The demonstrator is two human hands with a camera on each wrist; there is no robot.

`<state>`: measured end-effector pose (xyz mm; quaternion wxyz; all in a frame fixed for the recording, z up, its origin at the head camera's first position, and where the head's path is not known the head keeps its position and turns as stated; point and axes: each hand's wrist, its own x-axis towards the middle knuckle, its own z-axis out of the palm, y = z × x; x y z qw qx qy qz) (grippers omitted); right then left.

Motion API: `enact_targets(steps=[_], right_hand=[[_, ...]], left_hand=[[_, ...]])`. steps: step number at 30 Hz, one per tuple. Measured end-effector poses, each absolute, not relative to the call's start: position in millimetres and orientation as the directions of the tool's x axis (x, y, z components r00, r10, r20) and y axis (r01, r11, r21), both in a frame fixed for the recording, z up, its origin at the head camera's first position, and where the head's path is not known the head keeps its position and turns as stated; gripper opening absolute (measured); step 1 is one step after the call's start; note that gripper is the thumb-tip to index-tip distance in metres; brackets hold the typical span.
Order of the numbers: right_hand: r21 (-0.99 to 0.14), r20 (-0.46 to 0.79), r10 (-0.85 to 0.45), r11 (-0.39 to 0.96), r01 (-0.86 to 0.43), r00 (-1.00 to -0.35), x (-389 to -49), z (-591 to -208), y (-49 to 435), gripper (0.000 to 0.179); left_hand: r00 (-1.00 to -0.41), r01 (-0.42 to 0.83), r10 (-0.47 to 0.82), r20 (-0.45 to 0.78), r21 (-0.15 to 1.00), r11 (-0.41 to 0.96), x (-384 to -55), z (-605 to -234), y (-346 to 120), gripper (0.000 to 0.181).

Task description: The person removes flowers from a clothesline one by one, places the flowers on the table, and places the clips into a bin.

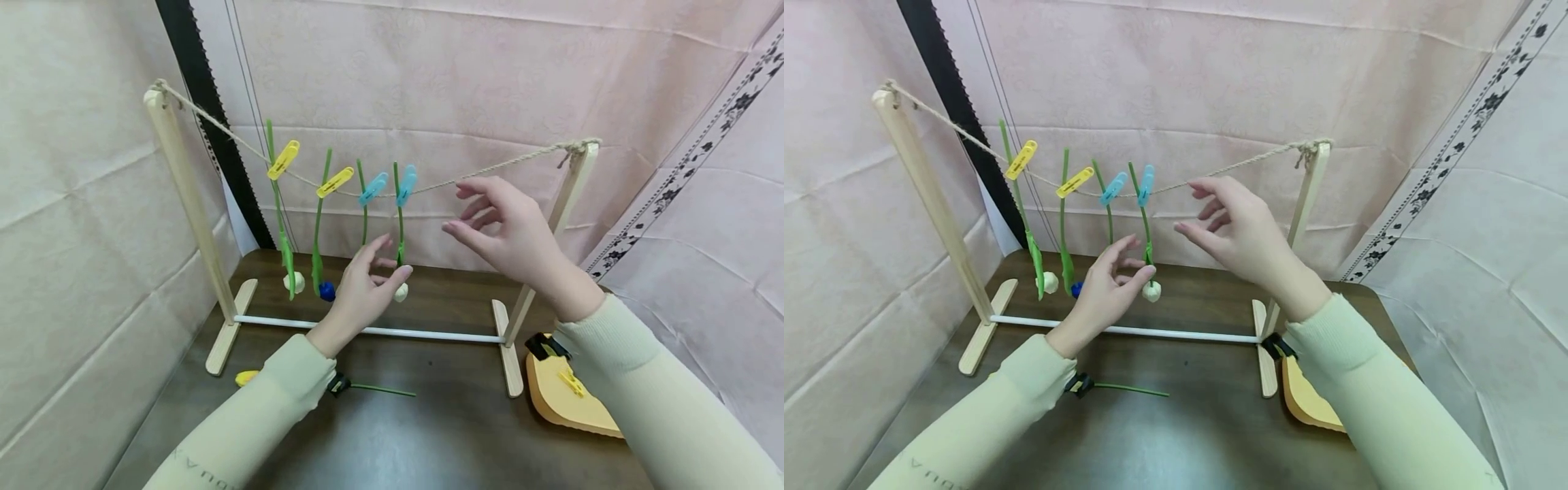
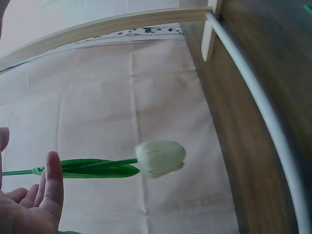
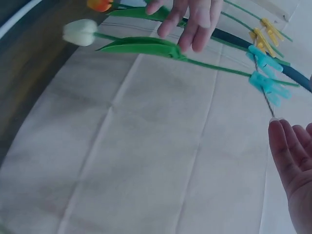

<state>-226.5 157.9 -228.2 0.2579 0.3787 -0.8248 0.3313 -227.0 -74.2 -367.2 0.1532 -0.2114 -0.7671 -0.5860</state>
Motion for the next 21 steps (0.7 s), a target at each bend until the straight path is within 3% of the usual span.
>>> enact_targets(steps=[7,11,21], right_hand=[[-0.346,0.63,-0.466,0.547,-0.762,-0.621,-238.4,-212.0,130.9,0.056],[-0.366,0.579,-0.457,0.595,-0.716,-0.675,-243.0,-209.7,118.6,0.059],[-0.592,0.383,-0.429,0.566,-0.574,-0.818,-251.9,-206.6,102.1,0.054]], left_hand=[[-0.823,0.566,0.095,0.56,0.798,0.208,-235.8,-354.0,-67.0,0.059],[-0.805,0.586,0.062,0.589,0.777,0.23,-239.9,-346.1,-64.2,0.057],[-0.788,0.601,0.013,0.615,0.765,0.231,-248.8,-335.9,-55.5,0.04]])
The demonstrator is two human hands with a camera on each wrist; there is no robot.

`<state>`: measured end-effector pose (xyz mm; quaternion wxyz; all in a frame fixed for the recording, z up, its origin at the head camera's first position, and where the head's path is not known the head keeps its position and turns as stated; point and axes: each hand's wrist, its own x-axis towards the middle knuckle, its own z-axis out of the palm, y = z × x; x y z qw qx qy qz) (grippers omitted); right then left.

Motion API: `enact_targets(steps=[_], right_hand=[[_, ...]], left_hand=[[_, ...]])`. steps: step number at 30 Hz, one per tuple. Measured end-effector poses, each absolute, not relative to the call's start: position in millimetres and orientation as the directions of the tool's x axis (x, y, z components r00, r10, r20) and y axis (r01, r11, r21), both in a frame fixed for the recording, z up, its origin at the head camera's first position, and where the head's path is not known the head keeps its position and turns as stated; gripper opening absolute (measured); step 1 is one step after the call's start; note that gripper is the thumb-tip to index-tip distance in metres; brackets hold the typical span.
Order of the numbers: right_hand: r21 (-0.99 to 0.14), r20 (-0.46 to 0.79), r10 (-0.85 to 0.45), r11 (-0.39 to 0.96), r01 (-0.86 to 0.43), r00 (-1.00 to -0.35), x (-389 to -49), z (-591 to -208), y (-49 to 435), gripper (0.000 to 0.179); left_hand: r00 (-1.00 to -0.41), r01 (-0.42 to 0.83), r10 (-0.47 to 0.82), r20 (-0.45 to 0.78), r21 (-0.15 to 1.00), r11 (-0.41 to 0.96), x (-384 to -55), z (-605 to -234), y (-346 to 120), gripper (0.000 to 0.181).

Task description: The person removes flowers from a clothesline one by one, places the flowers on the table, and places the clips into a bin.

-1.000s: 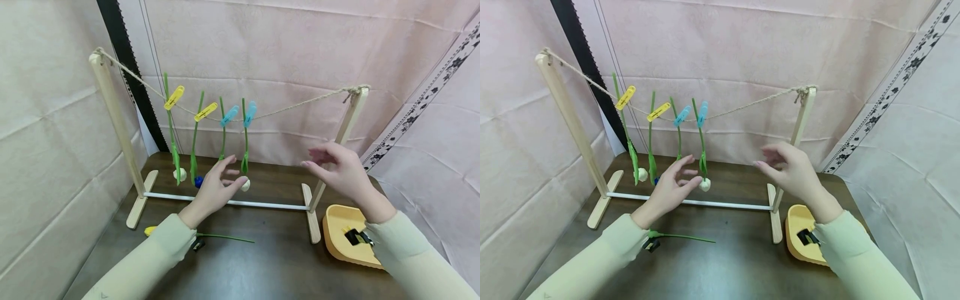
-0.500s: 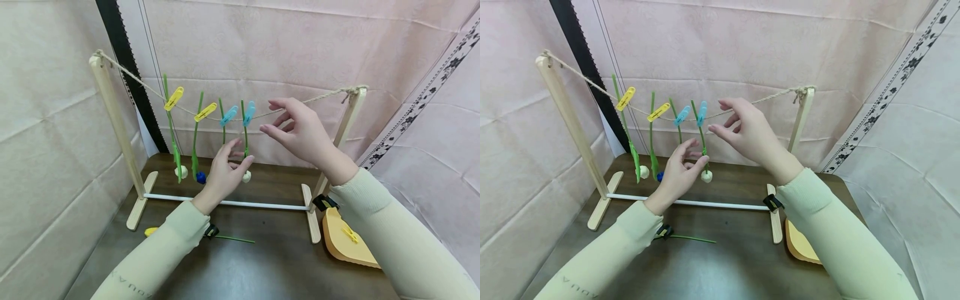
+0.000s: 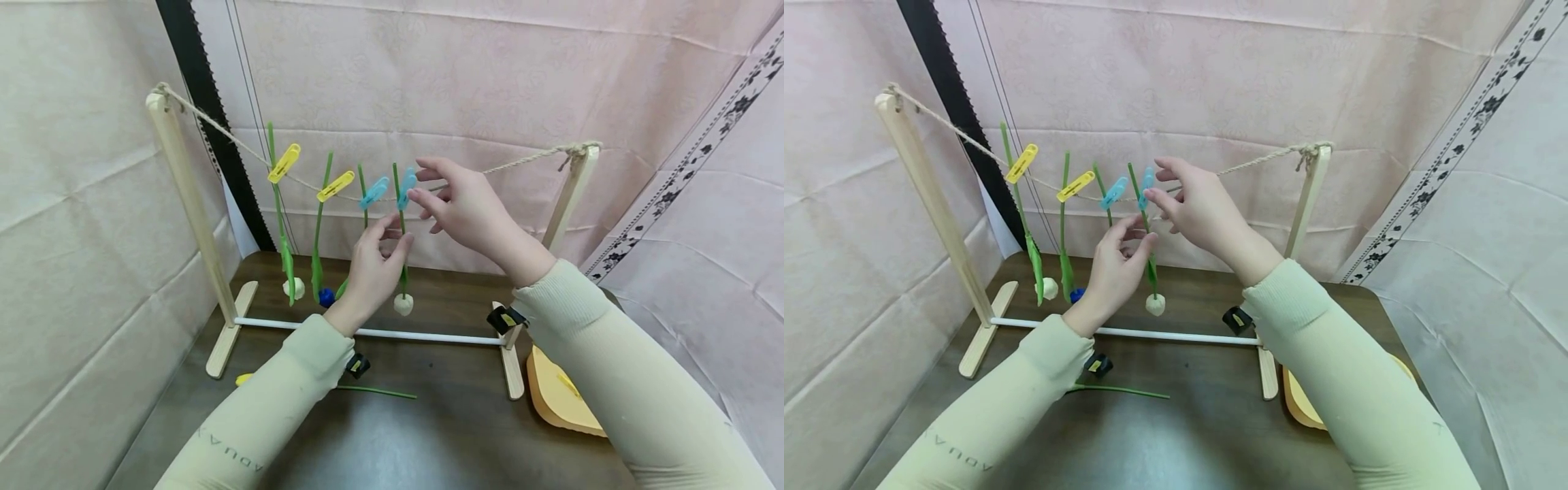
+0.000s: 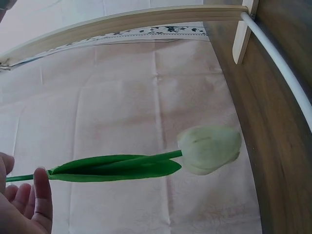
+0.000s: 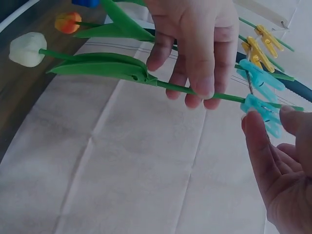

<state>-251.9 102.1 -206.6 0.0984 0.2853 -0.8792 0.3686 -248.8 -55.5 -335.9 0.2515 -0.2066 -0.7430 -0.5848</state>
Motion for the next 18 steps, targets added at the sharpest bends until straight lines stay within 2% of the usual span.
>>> enact_targets(steps=[5,12,15,18], right_hand=[[-0.67,0.368,-0.434,0.489,-0.558,-0.822,-253.8,-206.8,96.4,0.044],[-0.642,0.381,-0.421,0.52,-0.563,-0.823,-252.6,-205.4,93.0,0.037],[-0.559,0.381,-0.428,0.599,-0.573,-0.819,-250.0,-200.9,91.6,0.037],[-0.401,0.395,-0.467,0.687,-0.606,-0.791,-246.2,-192.0,89.9,0.035]], left_hand=[[-0.771,0.624,0.009,0.636,0.753,0.21,-250.0,-332.2,-53.7,0.028],[-0.758,0.633,-0.003,0.653,0.736,0.239,-249.3,-328.7,-52.2,0.022],[-0.755,0.633,-0.011,0.655,0.735,0.243,-249.1,-328.0,-51.5,0.021],[-0.745,0.646,-0.015,0.667,0.727,0.232,-249.2,-327.7,-50.7,0.021]])
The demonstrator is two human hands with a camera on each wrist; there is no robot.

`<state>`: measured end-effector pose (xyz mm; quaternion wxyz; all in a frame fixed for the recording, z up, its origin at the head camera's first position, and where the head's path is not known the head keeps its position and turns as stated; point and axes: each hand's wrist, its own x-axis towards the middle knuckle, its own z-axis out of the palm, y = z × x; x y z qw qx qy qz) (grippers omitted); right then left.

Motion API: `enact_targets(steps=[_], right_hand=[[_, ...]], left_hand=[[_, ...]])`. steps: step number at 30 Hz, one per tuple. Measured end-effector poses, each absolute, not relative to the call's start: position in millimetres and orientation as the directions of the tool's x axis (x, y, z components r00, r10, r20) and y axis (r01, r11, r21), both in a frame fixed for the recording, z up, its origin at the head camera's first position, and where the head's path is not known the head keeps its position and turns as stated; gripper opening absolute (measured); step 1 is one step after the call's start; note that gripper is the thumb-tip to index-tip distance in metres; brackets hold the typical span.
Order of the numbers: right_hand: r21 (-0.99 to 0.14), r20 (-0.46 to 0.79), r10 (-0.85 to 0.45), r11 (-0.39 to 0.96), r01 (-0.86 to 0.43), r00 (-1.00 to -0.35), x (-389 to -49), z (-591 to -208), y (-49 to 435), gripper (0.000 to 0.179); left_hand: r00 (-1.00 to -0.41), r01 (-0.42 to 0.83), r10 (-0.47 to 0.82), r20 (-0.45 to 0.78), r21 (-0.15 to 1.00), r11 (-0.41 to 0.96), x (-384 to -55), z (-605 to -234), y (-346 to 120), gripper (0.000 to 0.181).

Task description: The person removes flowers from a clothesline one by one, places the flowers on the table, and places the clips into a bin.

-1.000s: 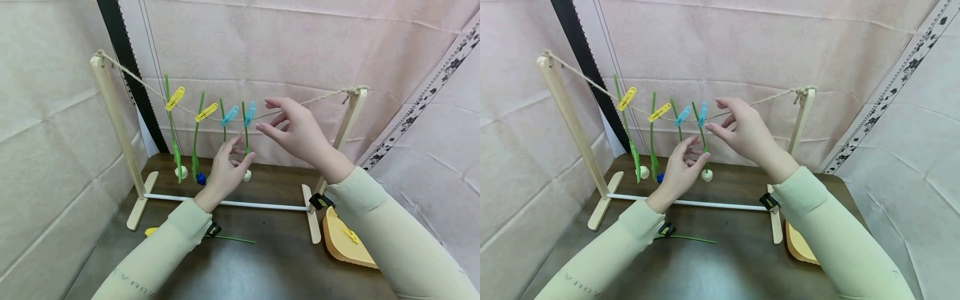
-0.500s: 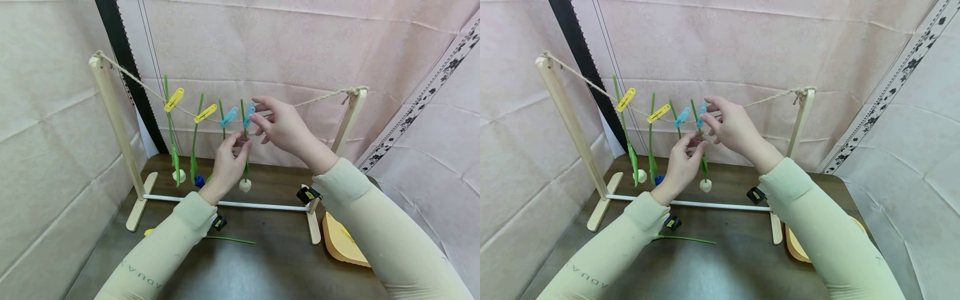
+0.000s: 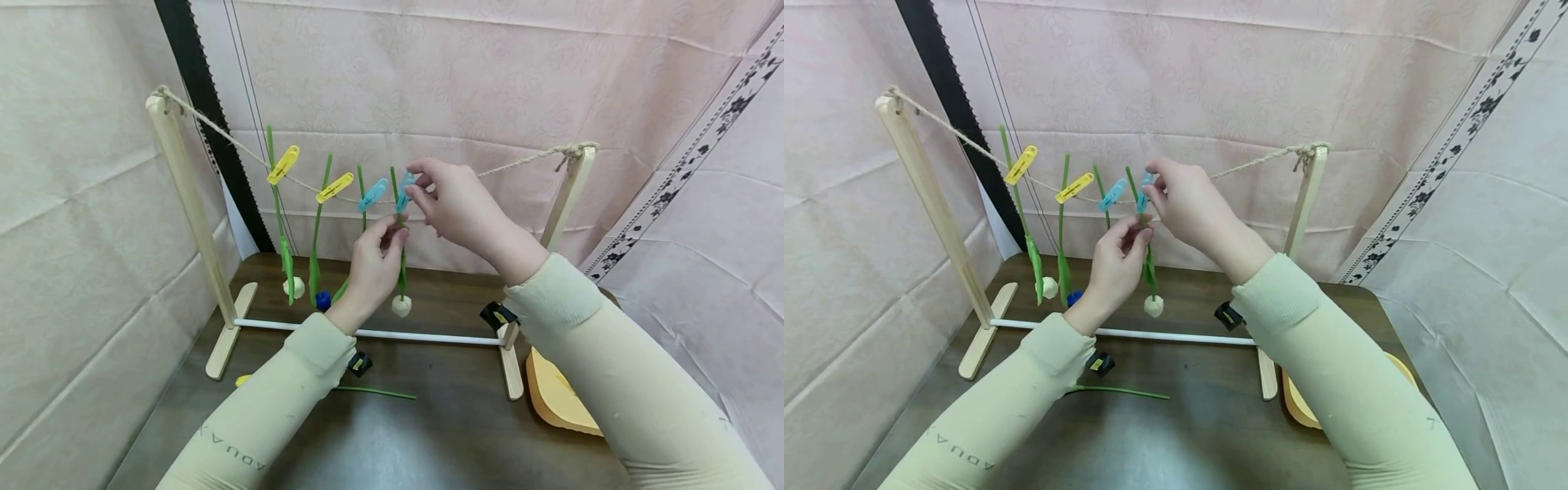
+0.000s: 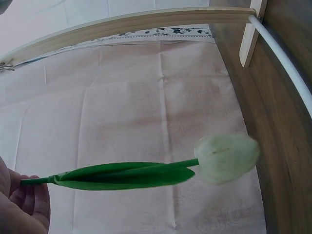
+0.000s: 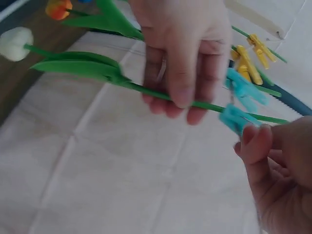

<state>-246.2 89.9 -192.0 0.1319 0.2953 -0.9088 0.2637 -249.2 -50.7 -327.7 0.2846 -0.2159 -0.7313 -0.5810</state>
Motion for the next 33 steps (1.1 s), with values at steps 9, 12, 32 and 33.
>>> enact_targets(steps=[9,12,32,33], right_hand=[[-0.137,0.395,-0.619,0.691,-0.709,-0.679,-246.1,-167.9,86.7,0.036],[-0.149,0.336,-0.619,0.71,-0.689,-0.71,-249.3,-167.7,86.0,0.035],[-0.128,0.406,-0.594,0.715,-0.687,-0.694,-254.4,-182.4,92.4,0.021],[-0.142,0.411,-0.596,0.705,-0.694,-0.69,-254.3,-182.9,92.2,0.02]], left_hand=[[-0.727,0.67,-0.009,0.687,0.712,0.209,-249.5,-329.3,-53.4,0.022],[-0.726,0.672,-0.01,0.688,0.712,0.202,-249.0,-329.5,-53.0,0.021],[-0.764,0.63,-0.036,0.645,0.756,0.175,-246.2,-326.8,-52.6,0.02],[-0.765,0.628,-0.037,0.643,0.758,0.177,-246.2,-326.8,-52.7,0.02]])
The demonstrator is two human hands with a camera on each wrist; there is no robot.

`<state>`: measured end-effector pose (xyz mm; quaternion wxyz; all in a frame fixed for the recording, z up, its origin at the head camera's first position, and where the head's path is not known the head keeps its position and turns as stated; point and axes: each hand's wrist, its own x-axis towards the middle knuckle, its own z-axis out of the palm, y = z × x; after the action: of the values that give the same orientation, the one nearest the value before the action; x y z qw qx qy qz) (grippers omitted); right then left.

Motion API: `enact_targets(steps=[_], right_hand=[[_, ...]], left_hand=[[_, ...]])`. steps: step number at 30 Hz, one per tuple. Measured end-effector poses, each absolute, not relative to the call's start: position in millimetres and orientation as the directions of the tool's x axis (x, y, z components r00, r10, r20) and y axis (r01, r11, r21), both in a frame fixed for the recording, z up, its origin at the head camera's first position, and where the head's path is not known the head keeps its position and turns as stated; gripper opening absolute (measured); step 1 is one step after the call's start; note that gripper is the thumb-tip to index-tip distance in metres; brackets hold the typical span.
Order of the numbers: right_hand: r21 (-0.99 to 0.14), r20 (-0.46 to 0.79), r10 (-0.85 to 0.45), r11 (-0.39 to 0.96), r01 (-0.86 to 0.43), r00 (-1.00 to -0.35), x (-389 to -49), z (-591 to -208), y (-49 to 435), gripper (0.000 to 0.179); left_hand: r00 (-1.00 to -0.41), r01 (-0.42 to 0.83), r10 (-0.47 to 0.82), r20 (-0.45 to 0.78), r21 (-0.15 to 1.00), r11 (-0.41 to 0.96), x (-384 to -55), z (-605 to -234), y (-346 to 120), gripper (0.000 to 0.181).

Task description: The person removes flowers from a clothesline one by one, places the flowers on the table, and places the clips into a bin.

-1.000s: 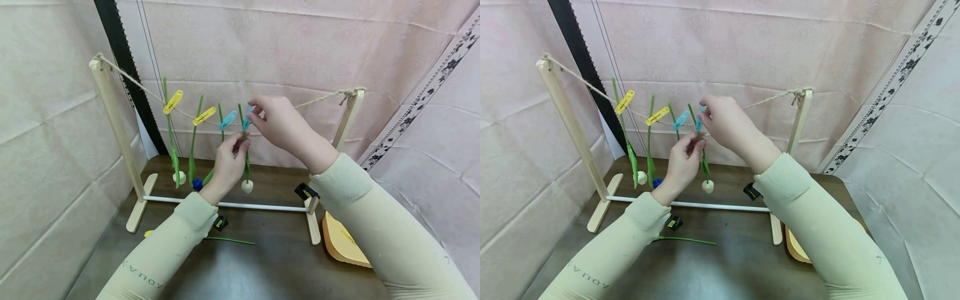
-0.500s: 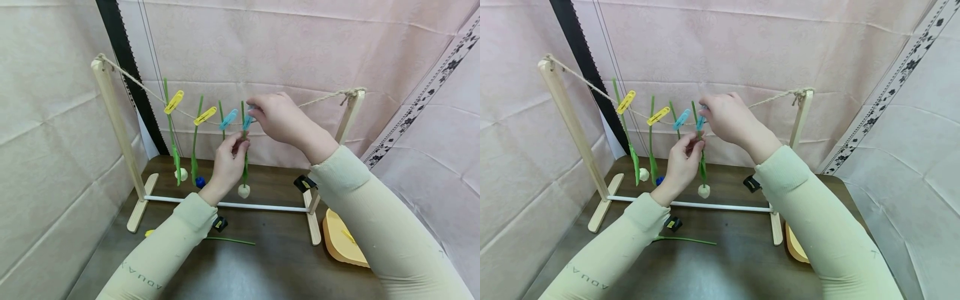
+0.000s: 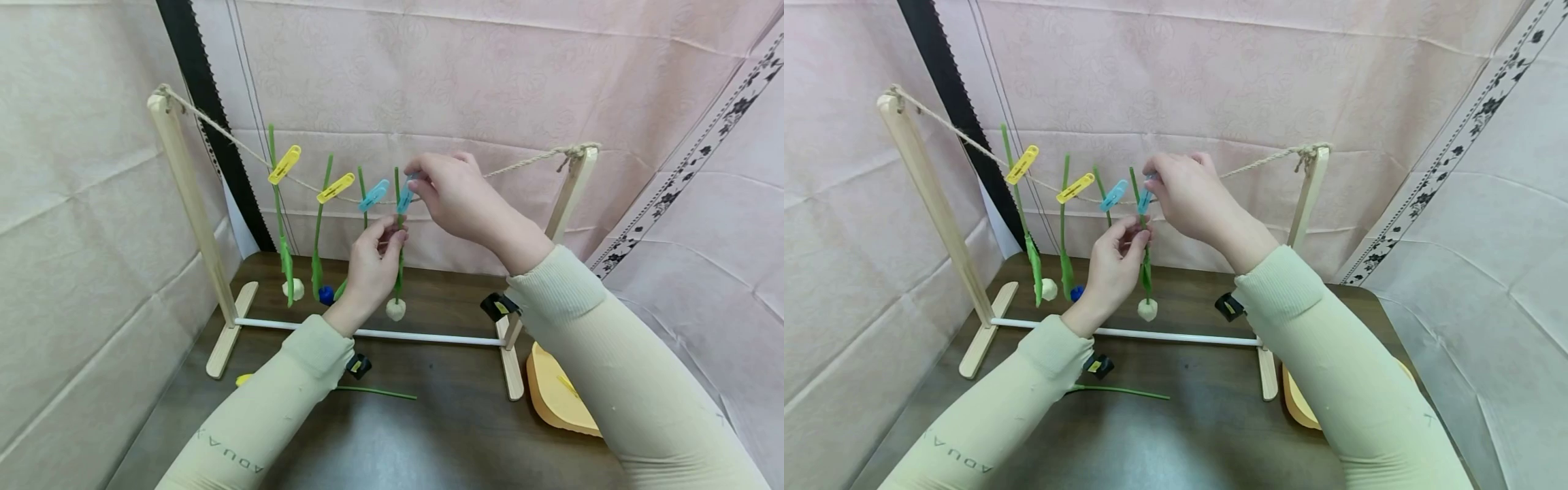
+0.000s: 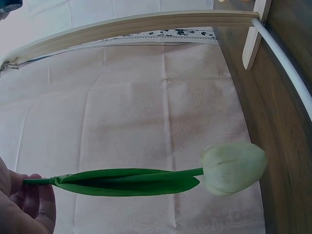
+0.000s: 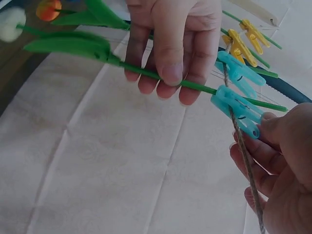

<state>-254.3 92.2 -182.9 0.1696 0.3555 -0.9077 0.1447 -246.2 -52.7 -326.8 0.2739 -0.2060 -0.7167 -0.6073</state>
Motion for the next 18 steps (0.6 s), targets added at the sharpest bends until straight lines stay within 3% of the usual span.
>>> enact_targets(steps=[6,18], right_hand=[[-0.23,0.405,-0.594,0.67,-0.706,-0.695,-250.7,-183.0,92.4,0.015],[-0.21,0.522,-0.571,0.634,-0.744,-0.634,-245.3,-183.6,94.2,0.019]], left_hand=[[-0.767,0.625,-0.033,0.641,0.758,0.188,-246.3,-327.5,-52.7,0.018],[-0.776,0.616,-0.003,0.631,0.759,0.213,-244.2,-334.9,-57.2,0.015]])
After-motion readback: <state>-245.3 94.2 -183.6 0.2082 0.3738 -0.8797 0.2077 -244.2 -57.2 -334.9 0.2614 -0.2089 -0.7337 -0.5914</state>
